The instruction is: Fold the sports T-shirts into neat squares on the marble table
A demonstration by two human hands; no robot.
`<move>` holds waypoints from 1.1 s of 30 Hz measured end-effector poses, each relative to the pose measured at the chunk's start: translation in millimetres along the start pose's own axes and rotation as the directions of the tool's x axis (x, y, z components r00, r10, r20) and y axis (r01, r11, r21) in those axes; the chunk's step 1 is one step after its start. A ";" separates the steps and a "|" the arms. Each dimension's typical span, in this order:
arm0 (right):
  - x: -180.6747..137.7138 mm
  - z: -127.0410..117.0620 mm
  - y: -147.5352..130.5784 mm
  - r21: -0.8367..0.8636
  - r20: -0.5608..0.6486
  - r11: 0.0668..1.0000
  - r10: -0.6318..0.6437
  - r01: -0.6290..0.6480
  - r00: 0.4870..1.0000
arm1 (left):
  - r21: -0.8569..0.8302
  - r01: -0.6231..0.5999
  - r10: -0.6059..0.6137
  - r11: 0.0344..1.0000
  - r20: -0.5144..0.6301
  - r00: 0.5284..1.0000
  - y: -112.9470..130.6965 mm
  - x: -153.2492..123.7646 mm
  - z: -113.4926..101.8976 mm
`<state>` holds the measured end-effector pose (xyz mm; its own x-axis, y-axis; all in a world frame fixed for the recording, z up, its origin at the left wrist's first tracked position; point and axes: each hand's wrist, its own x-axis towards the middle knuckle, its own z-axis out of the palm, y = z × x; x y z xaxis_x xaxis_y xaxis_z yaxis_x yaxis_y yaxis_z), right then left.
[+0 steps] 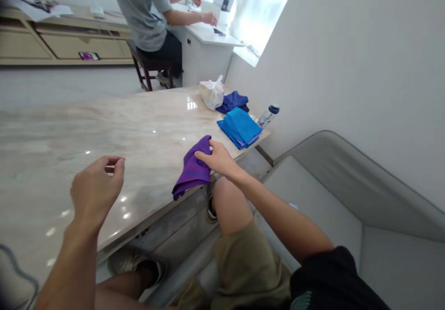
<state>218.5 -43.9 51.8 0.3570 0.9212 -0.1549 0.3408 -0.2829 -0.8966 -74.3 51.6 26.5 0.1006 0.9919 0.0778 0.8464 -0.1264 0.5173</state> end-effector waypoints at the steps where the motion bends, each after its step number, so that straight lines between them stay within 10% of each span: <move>1: -5.3 -26.1 -3.9 -0.003 -0.065 1.000 -0.012 0.011 0.998 | -0.001 -0.012 0.012 1.000 0.004 1.000 6.9 -0.4 1.9; 7: 22.8 -147.9 -11.8 -0.096 -0.329 0.995 -0.056 0.025 0.943 | 0.014 -0.088 0.086 0.996 0.085 0.993 29.4 0.1 19.1; 14: 109.3 -235.6 16.1 0.006 -0.614 0.991 -0.099 0.130 0.783 | 0.111 -0.123 0.106 0.986 0.144 0.984 26.6 5.8 34.0; 23: 100.3 -214.3 157.2 0.009 -0.666 0.918 0.300 -0.395 0.683 | 0.157 -0.070 0.042 0.985 0.175 0.984 26.5 12.5 45.8; 33: 149.9 -184.1 172.8 -0.756 -0.371 0.623 -0.156 -0.201 0.915 | -0.006 -0.092 0.092 0.996 0.151 0.984 19.3 12.1 51.3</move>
<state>491.0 -4.0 -50.1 0.5965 0.7882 0.1517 0.7983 -0.5631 -0.2137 -29.9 61.9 -6.3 0.2557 0.9668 -0.0046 0.8306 -0.2172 0.5127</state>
